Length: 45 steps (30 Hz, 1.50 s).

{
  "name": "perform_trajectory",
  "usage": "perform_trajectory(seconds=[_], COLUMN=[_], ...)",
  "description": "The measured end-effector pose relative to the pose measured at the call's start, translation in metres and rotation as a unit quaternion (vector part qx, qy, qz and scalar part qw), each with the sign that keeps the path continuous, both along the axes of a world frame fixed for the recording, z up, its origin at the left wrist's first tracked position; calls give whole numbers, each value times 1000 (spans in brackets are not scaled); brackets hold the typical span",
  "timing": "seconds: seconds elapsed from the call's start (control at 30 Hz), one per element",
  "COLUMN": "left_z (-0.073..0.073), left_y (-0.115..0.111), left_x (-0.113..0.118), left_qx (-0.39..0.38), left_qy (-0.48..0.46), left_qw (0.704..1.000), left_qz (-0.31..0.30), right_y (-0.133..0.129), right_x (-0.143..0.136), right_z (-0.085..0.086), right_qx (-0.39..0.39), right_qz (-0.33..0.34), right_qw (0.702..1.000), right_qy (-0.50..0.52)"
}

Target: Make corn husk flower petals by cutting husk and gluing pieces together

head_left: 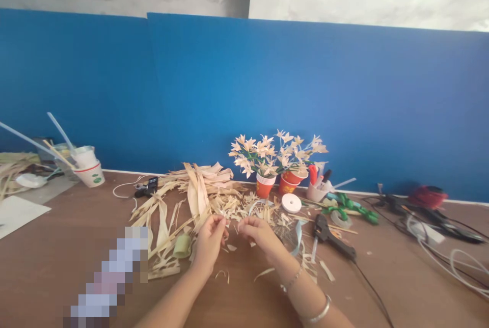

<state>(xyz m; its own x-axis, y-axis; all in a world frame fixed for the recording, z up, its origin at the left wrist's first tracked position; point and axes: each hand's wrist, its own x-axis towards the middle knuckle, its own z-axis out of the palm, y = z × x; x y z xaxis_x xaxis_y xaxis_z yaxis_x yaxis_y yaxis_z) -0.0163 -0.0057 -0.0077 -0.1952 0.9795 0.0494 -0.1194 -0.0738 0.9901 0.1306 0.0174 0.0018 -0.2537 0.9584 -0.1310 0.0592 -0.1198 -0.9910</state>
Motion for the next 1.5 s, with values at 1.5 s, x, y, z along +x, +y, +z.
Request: perform_trajectory(seconds=[1.5], left_z=[13], left_y=[3], left_x=[-10], left_qx=[-41], left_qy=[-110], left_qw=[987], left_qz=[-109], right_y=[7], right_x=[121], right_z=[54], right_qx=[16], right_qz=[146], right_qw=[901], right_qy=[-408])
